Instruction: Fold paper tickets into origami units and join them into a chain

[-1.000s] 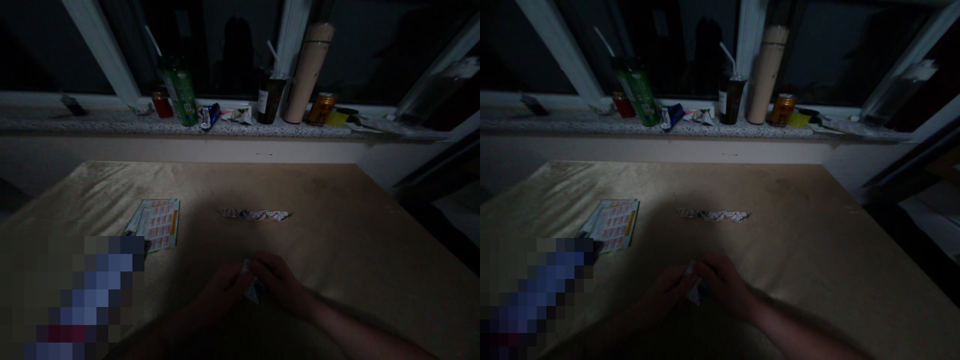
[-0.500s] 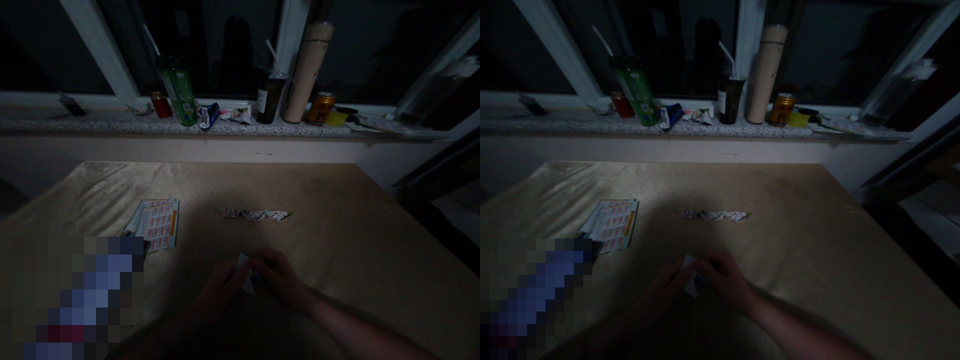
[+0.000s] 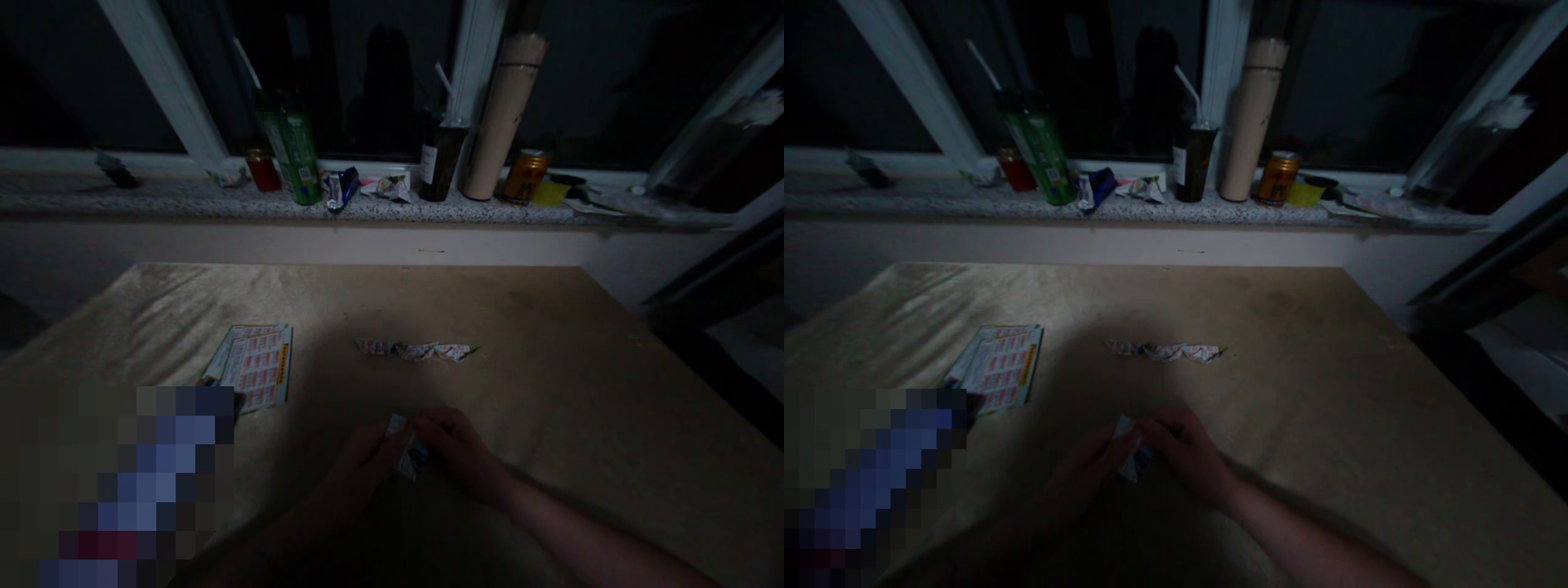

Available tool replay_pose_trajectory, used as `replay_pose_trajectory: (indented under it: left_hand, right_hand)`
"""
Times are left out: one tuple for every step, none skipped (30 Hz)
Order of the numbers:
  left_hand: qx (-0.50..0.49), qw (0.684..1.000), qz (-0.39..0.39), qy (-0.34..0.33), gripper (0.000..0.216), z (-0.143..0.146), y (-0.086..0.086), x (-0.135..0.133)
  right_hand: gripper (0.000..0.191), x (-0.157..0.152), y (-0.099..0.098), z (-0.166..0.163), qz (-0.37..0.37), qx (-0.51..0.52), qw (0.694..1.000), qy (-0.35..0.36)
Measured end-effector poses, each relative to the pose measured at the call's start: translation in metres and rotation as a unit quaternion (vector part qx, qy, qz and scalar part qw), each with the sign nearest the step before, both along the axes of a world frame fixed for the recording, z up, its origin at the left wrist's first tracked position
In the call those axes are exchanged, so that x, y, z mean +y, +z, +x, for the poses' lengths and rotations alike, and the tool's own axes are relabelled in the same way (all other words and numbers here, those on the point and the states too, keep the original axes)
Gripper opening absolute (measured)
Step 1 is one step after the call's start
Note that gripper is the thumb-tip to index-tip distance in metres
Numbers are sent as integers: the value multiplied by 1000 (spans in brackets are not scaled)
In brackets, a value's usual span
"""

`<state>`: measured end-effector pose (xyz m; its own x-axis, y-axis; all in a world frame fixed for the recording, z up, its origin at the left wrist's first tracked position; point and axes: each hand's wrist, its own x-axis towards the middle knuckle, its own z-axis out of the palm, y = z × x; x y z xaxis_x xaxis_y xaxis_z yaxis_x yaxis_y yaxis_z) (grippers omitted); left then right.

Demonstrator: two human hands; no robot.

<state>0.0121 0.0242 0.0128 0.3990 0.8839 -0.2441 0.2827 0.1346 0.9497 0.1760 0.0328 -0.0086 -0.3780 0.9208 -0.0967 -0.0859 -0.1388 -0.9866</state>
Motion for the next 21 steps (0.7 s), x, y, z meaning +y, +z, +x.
replay_pose_trajectory:
  left_hand:
    - [-2,1000,0,0,39,0,0,0]
    - [-3,1000,-3,2,40,0,-1,0]
    - [-2,1000,-10,3,41,-1,-3,-1]
    - [2,1000,-20,9,42,-2,-6,-2]
    - [8,999,-30,25,42,-3,-8,-3]
    - [16,998,-38,52,43,-4,-10,-4]
    - [25,995,-41,85,44,-4,-12,-5]
    - [32,991,-40,121,46,-4,-12,-6]
    - [34,987,-32,152,47,-3,-12,-6]
    - [40,987,-21,153,45,-2,-10,-6]
    - [46,990,-11,135,42,-1,-7,-6]
    - [51,990,7,128,41,0,-5,-5]
    - [49,992,17,114,40,2,-2,-4]
    - [49,993,28,104,39,3,0,-3]
    - [48,993,36,98,38,3,1,-2]
    - [49,994,41,92,37,3,1,-1]
    - [50,994,44,86,37,3,1,0]
    - [49,994,47,81,37,3,0,0]
    - [47,995,52,78,36,2,-1,1]
    - [44,995,56,74,36,2,-2,1]
    - [42,995,58,71,36,2,-3,1]
  right_hand:
    - [43,0,0,0,2,-4,1000,0]
    - [44,-1,1,0,3,-7,1000,-2]
    - [44,-1,2,0,5,-9,1000,-3]
    - [44,-2,3,0,7,-9,1000,-3]
    - [44,-2,5,0,8,-10,1000,-2]
    - [43,-2,6,0,9,-12,1000,1]
    - [43,-2,7,-1,11,-15,1000,6]
    - [42,-2,7,-1,12,-19,1000,12]
    - [42,-2,7,-1,14,-24,999,18]
    - [42,-2,6,-1,18,-28,999,23]
    - [43,-1,6,-1,22,-33,999,25]
    - [43,-1,5,0,27,-37,999,24]
    - [43,-1,4,0,33,-41,998,20]
    - [43,-2,3,0,36,-44,998,15]
    - [43,-2,3,1,38,-44,998,16]
    - [41,-3,3,1,38,-42,998,22]
    - [39,-4,4,1,38,-43,998,34]
    - [38,-4,5,1,39,-46,997,45]
    - [36,-5,6,0,42,-52,996,54]
    - [36,-5,7,0,46,-59,995,59]
    - [36,-6,8,-1,49,-67,995,60]
